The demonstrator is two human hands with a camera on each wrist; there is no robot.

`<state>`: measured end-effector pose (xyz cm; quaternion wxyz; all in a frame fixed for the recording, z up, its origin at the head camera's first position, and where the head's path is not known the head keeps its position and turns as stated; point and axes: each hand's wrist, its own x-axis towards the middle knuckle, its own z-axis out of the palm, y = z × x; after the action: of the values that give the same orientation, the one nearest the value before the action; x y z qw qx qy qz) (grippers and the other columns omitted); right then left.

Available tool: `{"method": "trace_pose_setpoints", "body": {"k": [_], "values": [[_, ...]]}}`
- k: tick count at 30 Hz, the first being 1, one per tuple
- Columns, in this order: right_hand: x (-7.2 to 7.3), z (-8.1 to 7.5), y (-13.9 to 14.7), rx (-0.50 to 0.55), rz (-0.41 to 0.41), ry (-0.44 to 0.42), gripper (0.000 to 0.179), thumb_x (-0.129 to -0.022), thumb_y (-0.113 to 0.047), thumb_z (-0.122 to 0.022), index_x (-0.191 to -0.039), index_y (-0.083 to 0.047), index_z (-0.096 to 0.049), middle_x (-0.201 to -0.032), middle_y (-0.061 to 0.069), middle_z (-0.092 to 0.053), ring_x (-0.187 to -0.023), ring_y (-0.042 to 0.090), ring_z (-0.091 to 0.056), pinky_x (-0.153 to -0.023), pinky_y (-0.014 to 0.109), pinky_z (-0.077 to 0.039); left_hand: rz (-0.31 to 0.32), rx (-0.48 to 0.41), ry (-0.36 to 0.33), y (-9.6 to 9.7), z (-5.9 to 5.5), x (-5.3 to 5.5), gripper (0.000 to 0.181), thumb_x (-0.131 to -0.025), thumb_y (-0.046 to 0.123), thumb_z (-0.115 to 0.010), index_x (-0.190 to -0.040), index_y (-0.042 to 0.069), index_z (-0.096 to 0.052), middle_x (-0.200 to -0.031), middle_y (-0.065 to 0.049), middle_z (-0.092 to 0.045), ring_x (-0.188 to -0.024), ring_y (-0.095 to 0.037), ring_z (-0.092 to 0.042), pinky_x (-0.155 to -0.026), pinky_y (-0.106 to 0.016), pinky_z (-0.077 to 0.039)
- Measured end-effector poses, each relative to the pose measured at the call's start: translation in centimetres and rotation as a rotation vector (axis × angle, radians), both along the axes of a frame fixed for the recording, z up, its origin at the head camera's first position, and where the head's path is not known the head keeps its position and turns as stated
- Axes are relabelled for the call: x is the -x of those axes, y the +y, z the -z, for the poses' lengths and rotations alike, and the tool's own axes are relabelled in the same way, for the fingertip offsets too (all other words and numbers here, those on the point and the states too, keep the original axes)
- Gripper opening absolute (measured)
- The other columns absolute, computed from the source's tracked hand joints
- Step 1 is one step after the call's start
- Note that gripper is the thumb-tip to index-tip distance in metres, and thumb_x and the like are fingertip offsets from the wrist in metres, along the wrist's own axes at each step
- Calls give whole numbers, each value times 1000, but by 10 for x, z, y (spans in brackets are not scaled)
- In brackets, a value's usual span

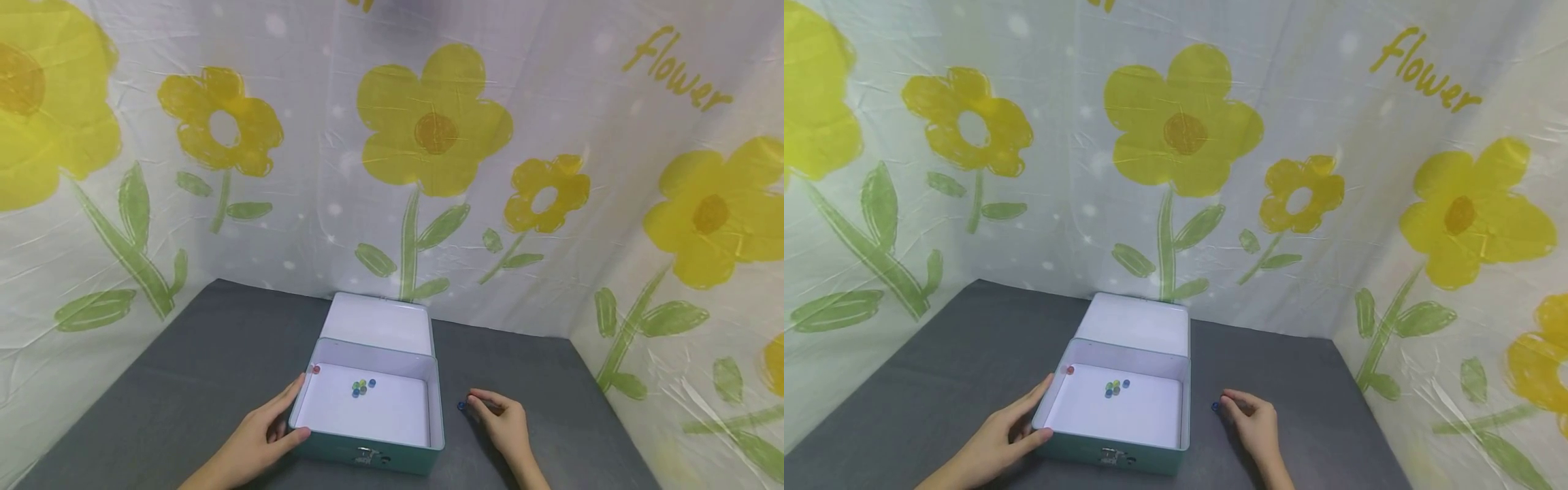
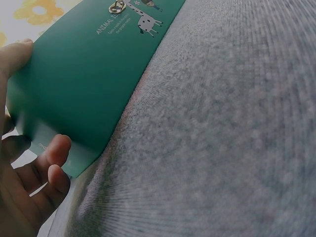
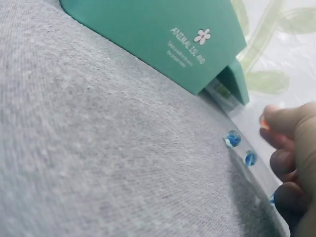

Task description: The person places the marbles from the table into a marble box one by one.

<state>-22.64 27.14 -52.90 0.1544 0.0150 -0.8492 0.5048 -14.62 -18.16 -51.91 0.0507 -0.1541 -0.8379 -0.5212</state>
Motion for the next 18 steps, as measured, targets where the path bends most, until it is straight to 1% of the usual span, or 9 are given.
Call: {"method": "trace_pose_setpoints", "body": {"k": [2, 4, 6, 9, 12, 14, 16, 18], "values": [[0, -2, -2, 73, 6, -24, 17, -92, -15, -84, -105, -4, -84, -98, 12, -80, -53, 7, -61, -48, 23, -47, -1, 1, 2, 0, 0, 0, 81, -96, 29, -81, -164, 12, -41, -139, -11, -56, -61, 1, -43, -56, -22, -44], [0, -5, -4, 124, 11, -35, 18, -93, -14, -84, -106, -2, -83, -97, 14, -80, -50, 8, -57, -45, 23, -46, 1, 0, 4, 0, -1, 0, 81, -96, 30, -81, -164, 12, -41, -139, -12, -57, -61, 1, -43, -56, -22, -44], [0, -7, -6, 141, 14, -26, 19, -93, -15, -84, -107, -1, -83, -98, 14, -80, -52, 8, -60, -47, 23, -47, 4, -3, 5, 0, -1, 0, 81, -96, 30, -81, -165, 12, -41, -140, -12, -57, -61, 1, -43, -55, -22, -44], [1, -10, -9, 134, 25, -10, 19, -93, -16, -84, -106, -3, -83, -100, 12, -81, -57, 8, -63, -49, 22, -45, 6, -3, 8, -1, -2, 0, 81, -96, 29, -81, -165, 13, -40, -140, -12, -57, -61, 0, -43, -56, -22, -44], [3, -14, -11, 134, 31, -3, 18, -93, -16, -85, -106, -4, -84, -101, 11, -81, -58, 9, -61, -48, 21, -41, 3, 1, 7, 0, -2, 0, 81, -96, 29, -81, -165, 13, -41, -140, -12, -57, -61, 0, -43, -56, -22, -44], [3, -17, -12, 144, 29, 4, 19, -93, -17, -85, -106, -4, -84, -101, 12, -81, -58, 9, -60, -48, 22, -40, 2, 1, 8, 0, -2, -1, 81, -96, 29, -81, -165, 14, -41, -139, -12, -57, -61, 0, -43, -56, -22, -44], [4, -20, -14, 152, 25, 9, 19, -93, -18, -85, -106, -4, -84, -103, 11, -81, -62, 11, -64, -48, 22, -41, 1, -2, 5, 0, -1, -1, 81, -96, 30, -81, -165, 15, -41, -140, -12, -57, -61, 1, -43, -56, -22, -44], [5, -23, -16, 157, 21, 19, 20, -93, -18, -84, -107, -3, -83, -104, 11, -81, -70, 12, -70, -51, 22, -44, 4, -7, 5, 0, -1, -1, 81, -97, 30, -81, -165, 15, -41, -141, -12, -57, -61, 1, -43, -56, -22, -44]]}}
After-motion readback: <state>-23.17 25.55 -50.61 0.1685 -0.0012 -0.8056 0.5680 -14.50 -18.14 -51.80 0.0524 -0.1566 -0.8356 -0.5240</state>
